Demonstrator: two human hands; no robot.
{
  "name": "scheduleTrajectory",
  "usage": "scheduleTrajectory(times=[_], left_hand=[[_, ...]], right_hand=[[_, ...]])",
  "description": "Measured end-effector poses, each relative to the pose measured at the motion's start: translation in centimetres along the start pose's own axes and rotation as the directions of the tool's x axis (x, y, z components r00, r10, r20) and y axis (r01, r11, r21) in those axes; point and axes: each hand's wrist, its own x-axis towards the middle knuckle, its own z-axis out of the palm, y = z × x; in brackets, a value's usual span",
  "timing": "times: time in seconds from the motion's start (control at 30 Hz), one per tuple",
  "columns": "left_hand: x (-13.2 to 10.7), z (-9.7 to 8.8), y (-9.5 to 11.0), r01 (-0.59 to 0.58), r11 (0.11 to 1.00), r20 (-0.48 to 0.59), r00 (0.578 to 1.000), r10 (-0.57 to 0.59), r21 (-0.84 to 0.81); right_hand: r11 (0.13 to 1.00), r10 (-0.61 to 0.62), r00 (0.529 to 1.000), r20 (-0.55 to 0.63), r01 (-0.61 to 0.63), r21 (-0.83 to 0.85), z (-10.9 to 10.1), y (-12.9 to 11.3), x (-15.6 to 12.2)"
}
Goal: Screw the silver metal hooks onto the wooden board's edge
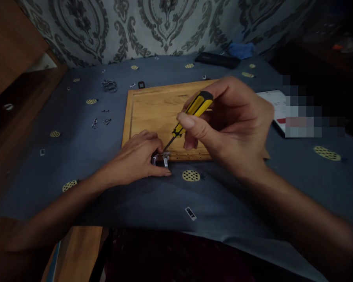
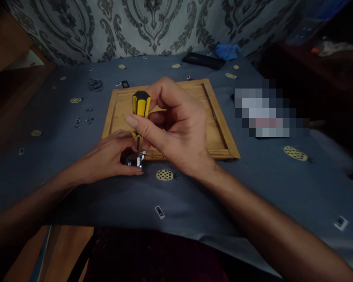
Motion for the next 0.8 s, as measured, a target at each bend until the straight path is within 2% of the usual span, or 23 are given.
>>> scheduleTrajectory(times=[0.17, 0.4, 0.8], left_hand=[[-0.05, 0.07, -0.14, -0.012, 1.000, -0.011, 1.000, 0.012, -0.008], [-0.01, -0.01, -0.04, -0.002, 1.000, 0.007, 1.000, 0.002, -0.008], [0.13, -0.20, 0.29, 0.017, 1.000, 0.031, 0.999, -0.017, 0.003]], right_hand=[[0.998, 0.032, 0.999, 0.007, -0.032, -0.056, -0.08, -0.29, 0.06], [0.996, 0.015, 0.999, 0.047, -0.011, -0.093, -0.43, 0.41, -0.16], [0.996, 0.059, 0.992, 0.111, -0.051, -0.077, -0.62, 0.38, -0.15]])
